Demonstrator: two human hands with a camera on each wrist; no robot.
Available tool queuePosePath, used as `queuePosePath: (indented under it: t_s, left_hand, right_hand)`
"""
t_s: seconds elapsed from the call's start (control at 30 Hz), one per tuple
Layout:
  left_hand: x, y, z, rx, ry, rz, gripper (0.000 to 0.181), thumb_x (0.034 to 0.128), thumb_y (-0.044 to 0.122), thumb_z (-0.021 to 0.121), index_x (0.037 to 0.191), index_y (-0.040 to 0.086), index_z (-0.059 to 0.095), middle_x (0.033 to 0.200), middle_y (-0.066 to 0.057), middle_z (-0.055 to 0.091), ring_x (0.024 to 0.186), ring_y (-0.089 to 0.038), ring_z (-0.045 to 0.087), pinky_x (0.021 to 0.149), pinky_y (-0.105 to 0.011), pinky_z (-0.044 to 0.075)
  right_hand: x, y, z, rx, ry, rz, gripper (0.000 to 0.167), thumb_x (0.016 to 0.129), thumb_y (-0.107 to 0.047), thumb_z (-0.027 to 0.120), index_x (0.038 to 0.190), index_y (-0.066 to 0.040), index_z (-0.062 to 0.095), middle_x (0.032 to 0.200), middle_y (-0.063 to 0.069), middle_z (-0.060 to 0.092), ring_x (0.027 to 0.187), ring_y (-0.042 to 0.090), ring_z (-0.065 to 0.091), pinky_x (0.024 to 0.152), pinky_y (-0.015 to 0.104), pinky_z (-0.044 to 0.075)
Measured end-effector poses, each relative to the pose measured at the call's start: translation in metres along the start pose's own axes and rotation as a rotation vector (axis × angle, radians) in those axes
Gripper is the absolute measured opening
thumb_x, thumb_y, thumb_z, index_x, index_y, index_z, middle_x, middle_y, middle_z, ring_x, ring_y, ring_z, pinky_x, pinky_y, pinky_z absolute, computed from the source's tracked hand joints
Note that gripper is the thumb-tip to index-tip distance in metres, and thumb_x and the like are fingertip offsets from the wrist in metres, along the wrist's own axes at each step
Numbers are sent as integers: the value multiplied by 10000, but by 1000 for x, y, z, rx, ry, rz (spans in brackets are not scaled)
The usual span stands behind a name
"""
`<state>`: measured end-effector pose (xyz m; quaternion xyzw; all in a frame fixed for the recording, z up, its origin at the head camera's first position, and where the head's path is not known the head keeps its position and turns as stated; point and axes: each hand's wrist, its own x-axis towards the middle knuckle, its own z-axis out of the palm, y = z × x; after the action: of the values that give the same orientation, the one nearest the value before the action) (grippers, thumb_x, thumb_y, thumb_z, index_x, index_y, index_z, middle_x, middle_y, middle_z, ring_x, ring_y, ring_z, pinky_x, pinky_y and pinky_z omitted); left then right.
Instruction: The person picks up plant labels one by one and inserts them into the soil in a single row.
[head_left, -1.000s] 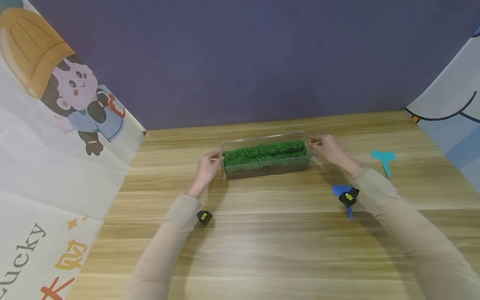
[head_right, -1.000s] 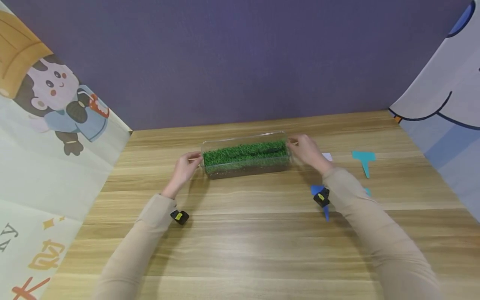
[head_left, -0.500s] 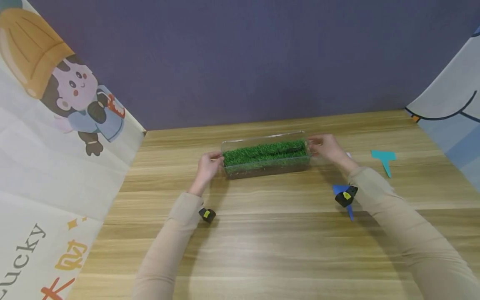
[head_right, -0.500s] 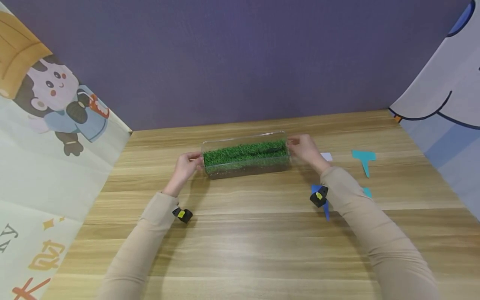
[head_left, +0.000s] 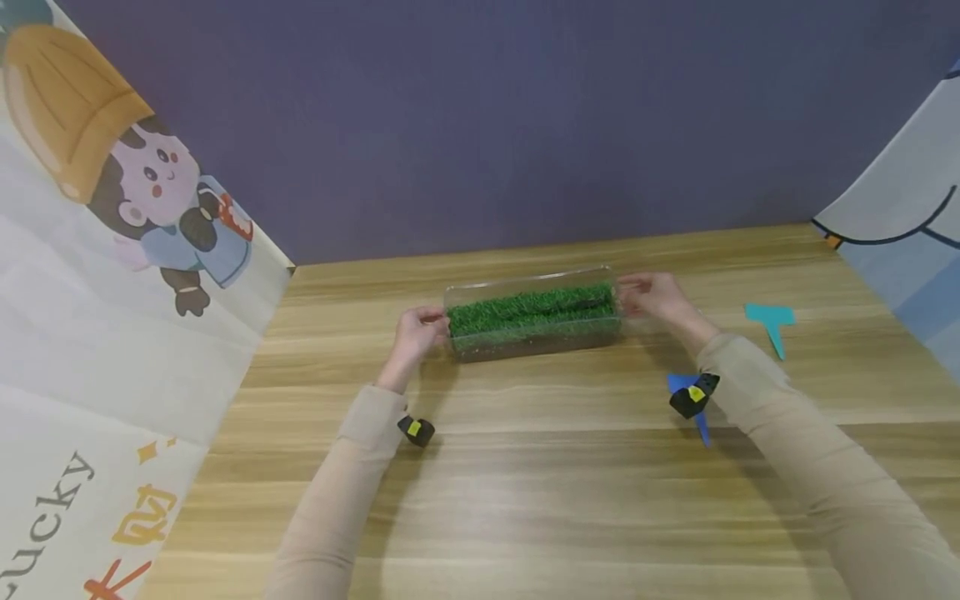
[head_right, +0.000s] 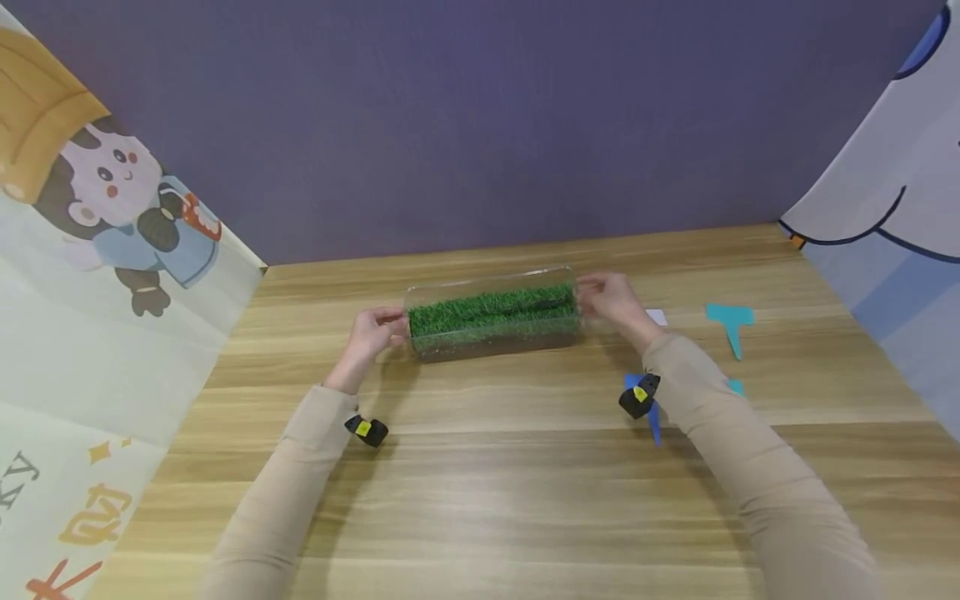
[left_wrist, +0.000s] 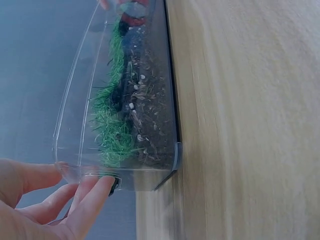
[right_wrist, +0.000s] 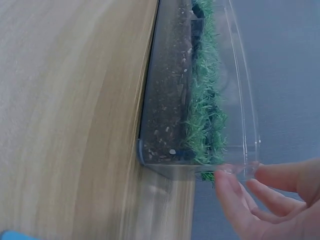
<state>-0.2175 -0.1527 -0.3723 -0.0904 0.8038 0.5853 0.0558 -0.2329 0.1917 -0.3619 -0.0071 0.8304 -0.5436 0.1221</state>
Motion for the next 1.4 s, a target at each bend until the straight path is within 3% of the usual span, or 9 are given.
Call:
queuePosePath:
  t_s: [0.4, 0.6, 0.9, 1.03, 1.23, 1.4]
  left_hand:
    - [-1, 0, 0, -17, 4, 2, 333, 849, -10, 518, 1169, -97, 493, 1067, -246, 536, 879, -322, 578, 809, -347, 526]
    - [-8, 0, -1, -19, -6, -3, 329, 843, -18, 522, 1162, -97, 499, 1059, -258, 545, 752, -216, 584, 787, -346, 536]
    - [-20, -4, -2, -2, -36, -27, 338, 839, -10, 532, 1166, -88, 499, 1078, -251, 551, 724, -187, 588, 767, -323, 543]
    - [-27, -6, -1, -17, -51, -31, 341, 841, -20, 524, 1170, -100, 487, 1099, -258, 540, 783, -223, 595, 764, -287, 542]
    - [-33, -8, -1, -42, -78, -34, 355, 845, -25, 512, 1186, -107, 464, 1139, -258, 515, 945, -351, 558, 848, -335, 508]
    - [-37, -10, -3, -39, -98, -25, 366, 843, -26, 511, 1197, -100, 452, 1158, -250, 508, 969, -352, 545, 867, -352, 497]
  right_hand:
    - [0, -1, 0, 21, -3, 25, 447, 860, 61, 433, 1283, 140, 311, 1138, 358, 463, 665, 59, 588, 768, 357, 542]
    - [-9, 0, 0, 27, -10, 47, 460, 853, 81, 437, 1290, 132, 304, 1104, 344, 485, 687, 90, 593, 767, 354, 543]
    - [-28, 4, 0, 36, -32, 62, 479, 844, 82, 449, 1296, 123, 297, 1081, 298, 514, 681, 50, 581, 789, 370, 533]
    - [-35, 6, 0, 33, -49, 73, 471, 867, 42, 451, 1301, 120, 286, 1113, 303, 495, 701, 64, 581, 808, 372, 525]
    - [-44, 8, -1, 42, -68, 89, 489, 874, 19, 460, 1315, 105, 268, 1173, 315, 449, 751, 57, 582, 804, 310, 528]
    - [-49, 10, -1, 53, -76, 97, 513, 867, 18, 463, 1327, 95, 251, 1196, 327, 424, 755, 35, 580, 816, 313, 521]
